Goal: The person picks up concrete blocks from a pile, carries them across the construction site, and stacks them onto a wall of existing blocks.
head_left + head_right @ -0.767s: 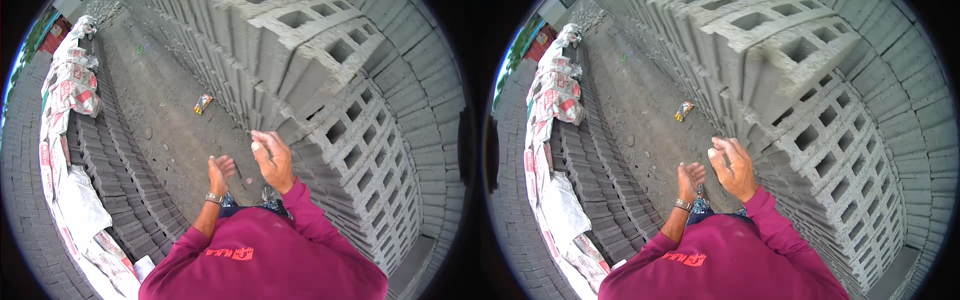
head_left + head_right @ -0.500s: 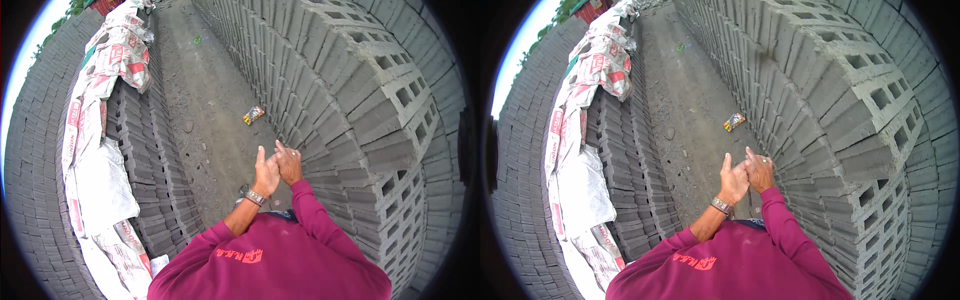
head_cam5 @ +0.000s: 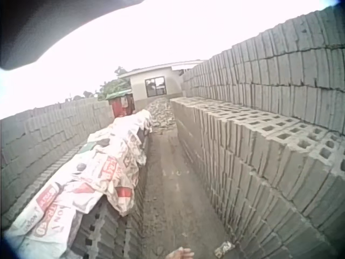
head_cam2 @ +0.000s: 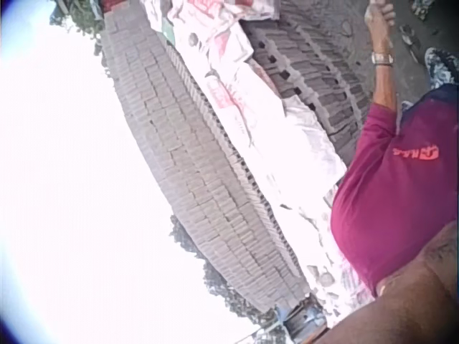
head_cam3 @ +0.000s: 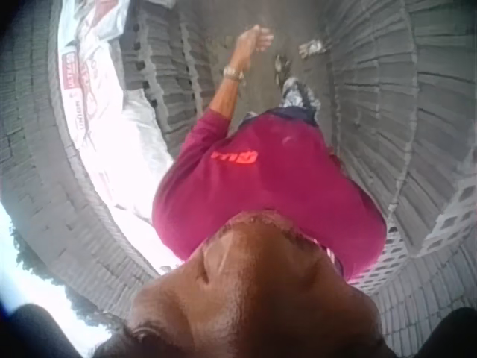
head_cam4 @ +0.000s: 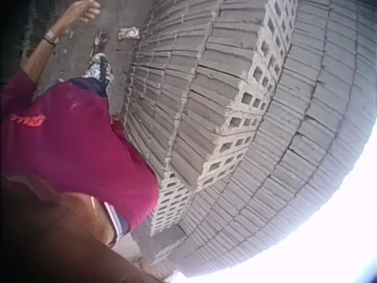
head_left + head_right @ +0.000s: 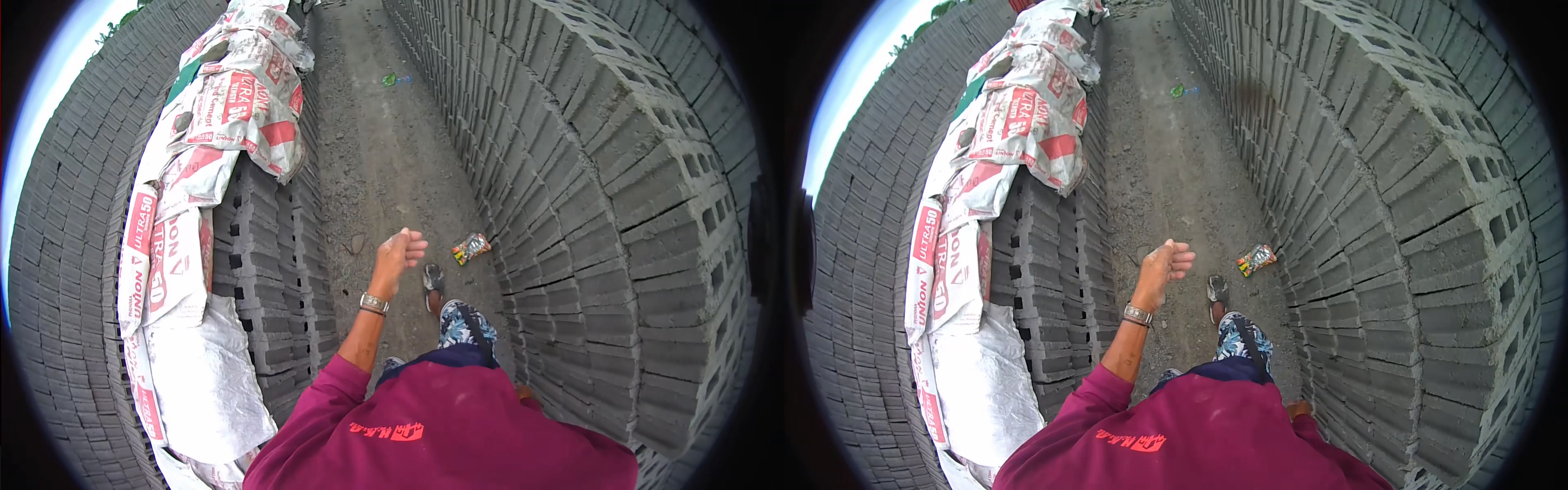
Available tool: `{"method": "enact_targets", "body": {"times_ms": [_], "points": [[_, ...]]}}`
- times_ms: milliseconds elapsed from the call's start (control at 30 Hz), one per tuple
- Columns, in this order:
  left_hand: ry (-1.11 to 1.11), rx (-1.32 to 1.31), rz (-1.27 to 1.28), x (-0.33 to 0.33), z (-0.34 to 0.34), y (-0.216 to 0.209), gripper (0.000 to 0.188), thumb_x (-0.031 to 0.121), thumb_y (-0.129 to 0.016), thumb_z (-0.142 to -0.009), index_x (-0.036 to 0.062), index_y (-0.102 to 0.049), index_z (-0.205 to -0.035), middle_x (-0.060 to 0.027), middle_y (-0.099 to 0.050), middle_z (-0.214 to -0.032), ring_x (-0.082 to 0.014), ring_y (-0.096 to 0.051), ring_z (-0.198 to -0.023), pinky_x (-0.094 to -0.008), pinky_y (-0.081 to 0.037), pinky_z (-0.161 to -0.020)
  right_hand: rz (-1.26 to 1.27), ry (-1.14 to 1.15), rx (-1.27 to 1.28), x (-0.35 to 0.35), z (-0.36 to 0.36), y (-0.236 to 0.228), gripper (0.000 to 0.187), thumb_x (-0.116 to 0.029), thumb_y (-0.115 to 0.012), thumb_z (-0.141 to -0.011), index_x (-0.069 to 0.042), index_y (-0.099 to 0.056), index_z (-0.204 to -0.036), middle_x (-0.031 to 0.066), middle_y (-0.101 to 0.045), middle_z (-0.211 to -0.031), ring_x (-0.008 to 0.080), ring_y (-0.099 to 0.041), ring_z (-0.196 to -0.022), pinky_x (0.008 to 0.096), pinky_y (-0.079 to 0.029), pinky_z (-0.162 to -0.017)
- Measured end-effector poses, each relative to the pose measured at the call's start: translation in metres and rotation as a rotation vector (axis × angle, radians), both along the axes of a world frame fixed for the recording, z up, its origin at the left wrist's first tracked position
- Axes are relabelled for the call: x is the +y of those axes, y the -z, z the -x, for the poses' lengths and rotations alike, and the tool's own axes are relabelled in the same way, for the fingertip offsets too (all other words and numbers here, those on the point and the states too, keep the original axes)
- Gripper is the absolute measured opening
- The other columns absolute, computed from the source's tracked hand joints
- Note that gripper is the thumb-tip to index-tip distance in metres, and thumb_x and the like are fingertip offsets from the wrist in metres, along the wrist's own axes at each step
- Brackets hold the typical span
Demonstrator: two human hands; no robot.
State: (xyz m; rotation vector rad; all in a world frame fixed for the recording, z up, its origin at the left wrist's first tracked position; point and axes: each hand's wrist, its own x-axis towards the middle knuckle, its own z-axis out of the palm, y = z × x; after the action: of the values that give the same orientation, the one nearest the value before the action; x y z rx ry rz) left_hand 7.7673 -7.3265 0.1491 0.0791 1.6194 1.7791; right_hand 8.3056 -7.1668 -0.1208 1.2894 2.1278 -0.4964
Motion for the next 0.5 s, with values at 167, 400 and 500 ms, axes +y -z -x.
{"method": "enact_targets", "body": {"times_ms": [167, 400, 500], "points": [[0.313, 0.452, 0.489, 0.018, 0.092, 0.161, 0.042, 0.036, -0.052, -0.086, -0.0003, -0.058, -0.106, -0.0134, -0.065, -0.092, -0.021, -0.062, -0.084, -0.0317, -0.047, -0.074, 0.416, 0.47, 0.22, 0.082, 0.221, -0.003, 0.018, -0.018, -0.058, -0.077, 0.0, -0.062, -0.078, 0.0143, -0.063, -0.07, 0.0225, -0.062, -0.055, 0.0334, -0.044, -0.043], [-0.071, -0.319, 0.869, -0.112, 0.207, 0.248, 0.033, 0.034, -0.051, -0.086, 0.0042, -0.056, -0.1, -0.0069, -0.062, -0.077, -0.0161, -0.057, -0.056, -0.031, -0.044, -0.047, 0.479, 0.453, 0.555, 0.225, 0.576, -0.031, 0.011, -0.007, -0.058, -0.073, -0.001, -0.062, -0.082, 0.009, -0.062, -0.068, 0.0169, -0.06, -0.055, 0.03, -0.047, -0.043], [-0.157, -0.467, 0.944, -0.121, 0.284, 0.231, 0.034, 0.033, -0.048, -0.088, 0.0024, -0.055, -0.102, -0.0082, -0.062, -0.083, -0.0179, -0.059, -0.06, -0.033, -0.046, -0.051, 0.484, 0.366, 0.699, 0.268, 0.737, -0.028, 0.017, -0.011, -0.059, -0.077, 0.001, -0.06, -0.089, 0.0093, -0.061, -0.072, 0.0164, -0.06, -0.062, 0.0292, -0.05, -0.049]]}}
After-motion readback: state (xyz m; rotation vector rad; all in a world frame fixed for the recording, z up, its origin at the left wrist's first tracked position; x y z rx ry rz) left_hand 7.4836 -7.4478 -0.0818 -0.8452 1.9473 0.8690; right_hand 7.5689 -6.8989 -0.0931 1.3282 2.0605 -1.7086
